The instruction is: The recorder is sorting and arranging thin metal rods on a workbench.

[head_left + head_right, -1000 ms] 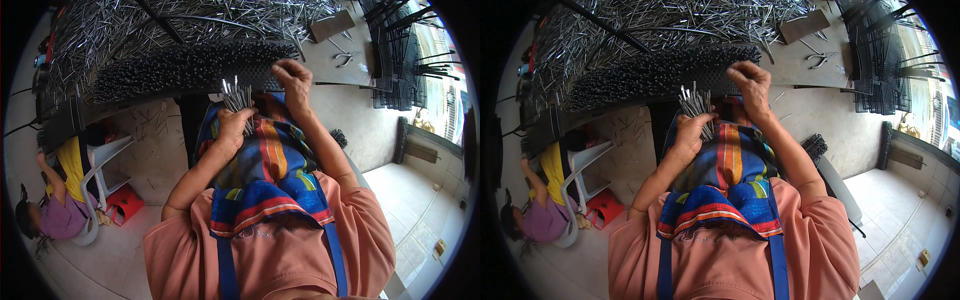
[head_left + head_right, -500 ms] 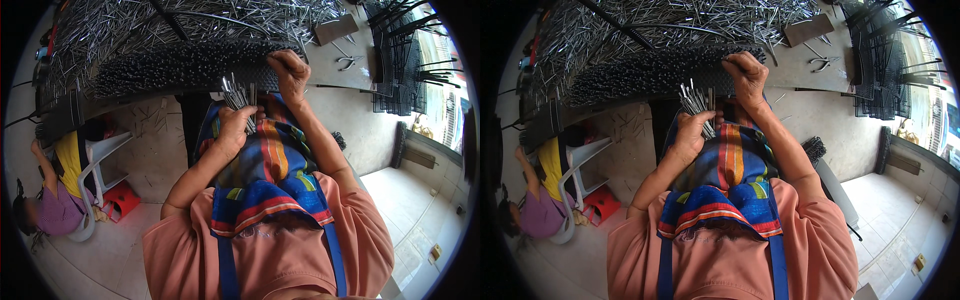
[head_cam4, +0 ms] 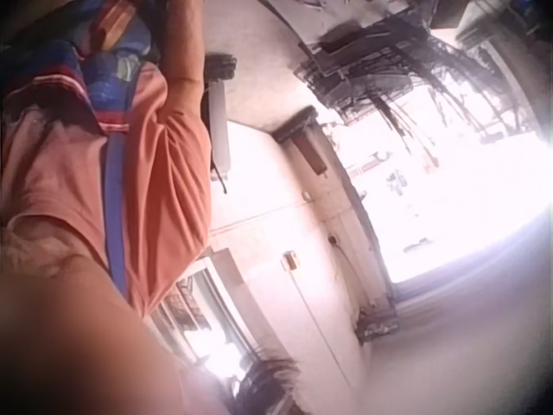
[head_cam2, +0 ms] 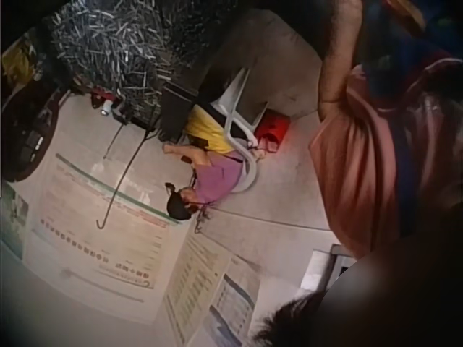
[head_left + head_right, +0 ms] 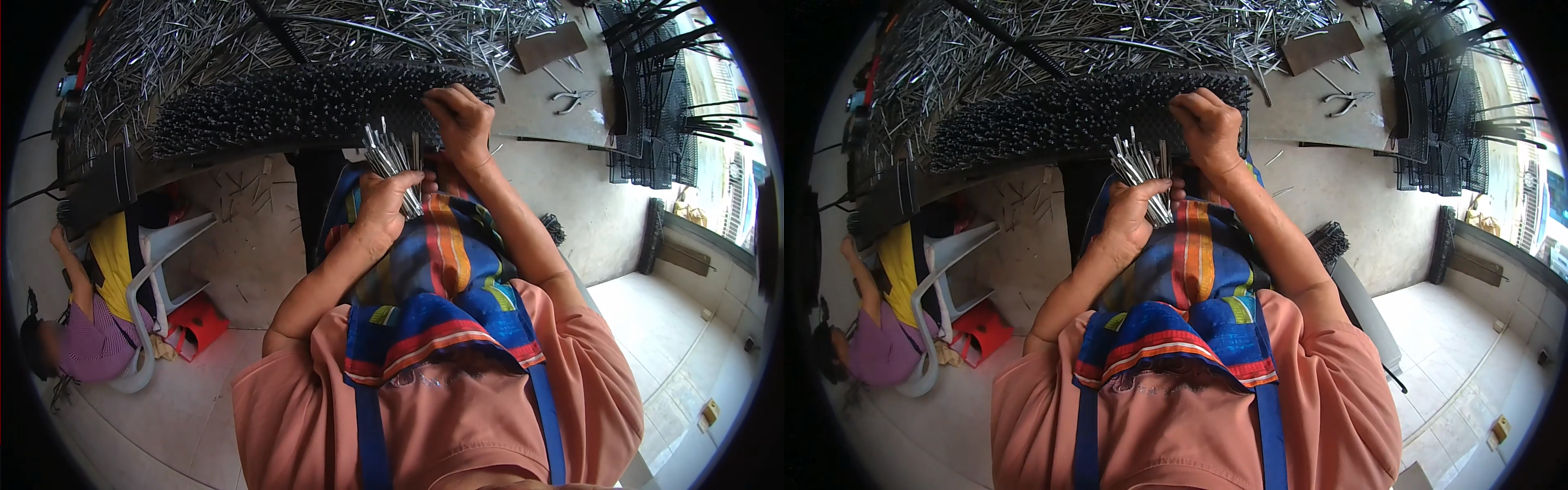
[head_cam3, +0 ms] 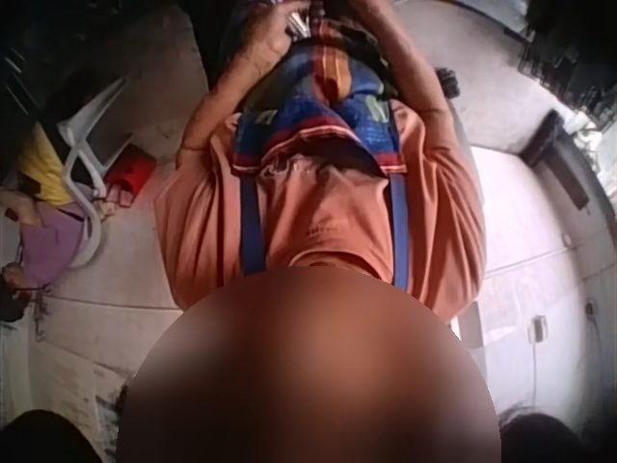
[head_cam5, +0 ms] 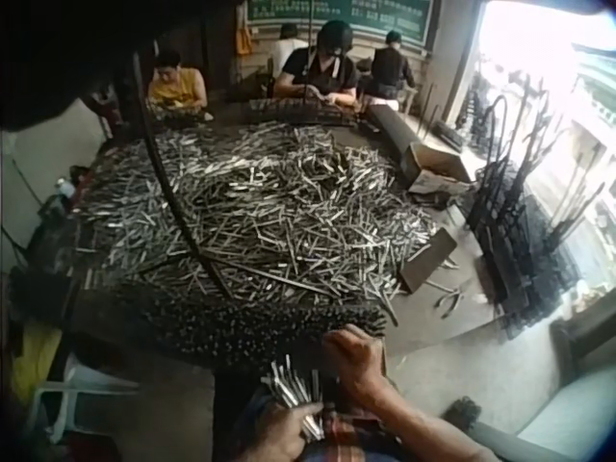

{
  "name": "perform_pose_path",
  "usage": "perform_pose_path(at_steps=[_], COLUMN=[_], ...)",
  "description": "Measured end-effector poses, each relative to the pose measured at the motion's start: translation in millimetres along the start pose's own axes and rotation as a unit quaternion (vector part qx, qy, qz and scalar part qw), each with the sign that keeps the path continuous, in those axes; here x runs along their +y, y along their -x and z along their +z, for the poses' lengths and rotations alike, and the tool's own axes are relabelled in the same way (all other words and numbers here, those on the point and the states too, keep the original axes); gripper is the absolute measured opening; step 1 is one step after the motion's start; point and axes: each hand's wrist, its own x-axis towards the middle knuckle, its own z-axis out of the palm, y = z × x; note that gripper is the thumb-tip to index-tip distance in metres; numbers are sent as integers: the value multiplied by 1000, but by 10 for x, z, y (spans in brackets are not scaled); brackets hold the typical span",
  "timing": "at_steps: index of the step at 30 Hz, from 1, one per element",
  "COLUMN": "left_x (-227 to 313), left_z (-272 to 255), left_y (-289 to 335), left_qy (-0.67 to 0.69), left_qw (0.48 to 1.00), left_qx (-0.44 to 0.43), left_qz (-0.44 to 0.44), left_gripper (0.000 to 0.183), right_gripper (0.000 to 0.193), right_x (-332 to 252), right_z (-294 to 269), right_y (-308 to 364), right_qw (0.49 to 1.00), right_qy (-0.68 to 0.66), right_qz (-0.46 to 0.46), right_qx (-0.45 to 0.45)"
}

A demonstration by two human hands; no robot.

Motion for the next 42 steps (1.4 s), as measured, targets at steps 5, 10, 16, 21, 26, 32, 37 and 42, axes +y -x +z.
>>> perform_pose_path(at_steps=[5,10,16,21,26,32,37,42], left_x=[-13,-50,-15,-82,-104,-89,-47,-44], left_z=[-44,-26,-117,-308,-370,-431,-344,-362], left_y=[-18,8,64,113,243,242,250,205], left_qy=[8,3,5,-32,-92,-107,-62,-48], left_qw=[1000,999,995,997,995,993,994,996], left_qx=[-4,-14,51,41,3,9,1,9], left_qz=[8,35,85,52,46,49,85,80], left_gripper=[23,26,16,13,16,17,15,20], right_gripper=[11,10,7,4,8,12,13,14], right_x=[-200,-194,-259,-430,-154,-213,-140,-203], right_z=[-131,-195,-177,-49,194,224,266,301], right_y=[31,158,88,-30,-92,-174,-139,-120], right_qw=[989,850,833,933,968,990,992,997], right_qy=[15,-213,-276,-274,-225,-130,-110,17], right_qz=[100,401,424,232,113,35,-7,-45], right_qx=[-112,-268,-224,-5,19,-38,-54,-53])
